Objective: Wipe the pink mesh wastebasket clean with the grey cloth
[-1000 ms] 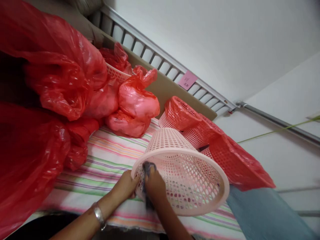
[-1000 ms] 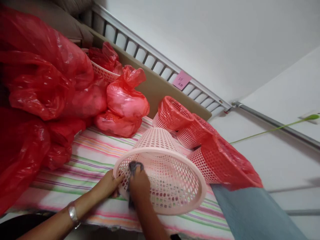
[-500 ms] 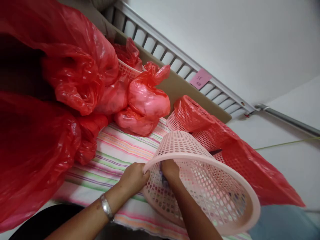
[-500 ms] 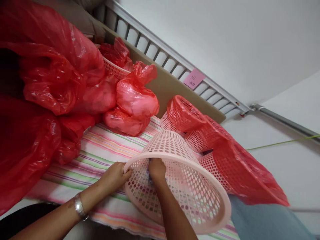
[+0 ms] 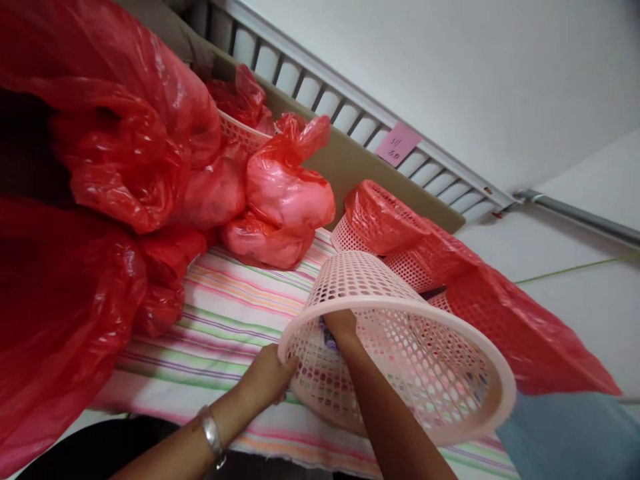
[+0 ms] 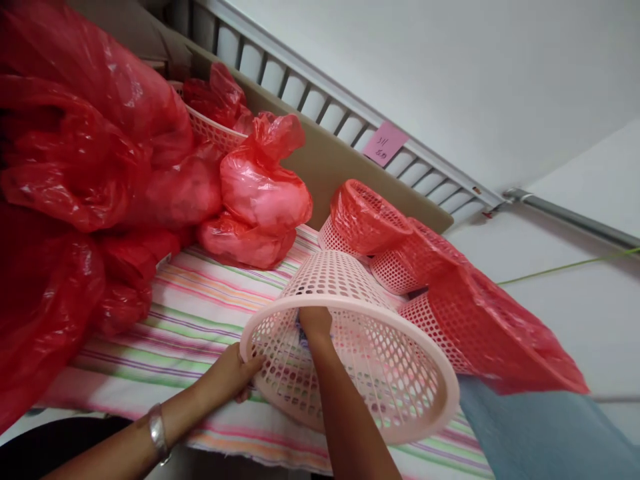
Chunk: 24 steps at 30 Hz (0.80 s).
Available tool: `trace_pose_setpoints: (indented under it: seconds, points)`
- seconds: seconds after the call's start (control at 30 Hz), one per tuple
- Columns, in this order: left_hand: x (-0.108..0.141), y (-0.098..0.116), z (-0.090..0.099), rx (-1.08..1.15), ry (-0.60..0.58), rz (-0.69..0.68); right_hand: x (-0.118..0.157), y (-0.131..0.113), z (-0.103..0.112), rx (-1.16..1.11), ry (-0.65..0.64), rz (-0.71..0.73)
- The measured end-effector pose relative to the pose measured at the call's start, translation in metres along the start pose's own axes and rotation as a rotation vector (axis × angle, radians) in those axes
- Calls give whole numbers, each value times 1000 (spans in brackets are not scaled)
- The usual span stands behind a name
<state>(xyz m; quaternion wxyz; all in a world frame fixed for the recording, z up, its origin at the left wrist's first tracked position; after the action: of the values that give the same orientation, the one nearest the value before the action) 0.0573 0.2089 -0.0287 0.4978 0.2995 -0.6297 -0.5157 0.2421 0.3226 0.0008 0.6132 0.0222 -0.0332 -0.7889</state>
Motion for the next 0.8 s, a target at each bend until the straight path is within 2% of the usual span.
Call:
trace_pose_setpoints:
  seconds: [0.1,0.2,0.3,0.4,0.47,0.53,0.67,0.8]
  points:
    - [-3,-3,-5,53,16,-22,35,-6,2,13,27,-13]
    - [-6,-5,-8,80,4,-16,95,-14,1,9,77,28]
    - [-7,-6,-9,101,-5,-25,153,-17,-3,-45,57,91]
    - [-5,-3,-7,96,3,-51,178,-16,-3,-94,22,119]
    - [-3,1,-4,64,11,-59,171,-16,0,-112,11,147]
    - [-1,6,0,17,23,-72,148,-15,3,-83,9,150]
    - [1,19,9,-93,94,-215,80,-15,7,22,13,56]
    - [-4,28,21,-170,71,-256,15,-15,5,6,-12,-3]
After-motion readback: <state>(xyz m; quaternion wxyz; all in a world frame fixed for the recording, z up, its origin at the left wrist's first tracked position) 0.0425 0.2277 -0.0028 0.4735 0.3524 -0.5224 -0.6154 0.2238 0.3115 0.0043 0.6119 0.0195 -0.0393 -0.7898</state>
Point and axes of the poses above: each hand's wrist, its own x-axis away from the middle knuckle, its own z-axis out of the back of the hand, y = z × x, the point moved 3 cm from there along -x, towards the middle knuckle, and after that the axes turned 4 degrees about y, right-handed, at the moved point
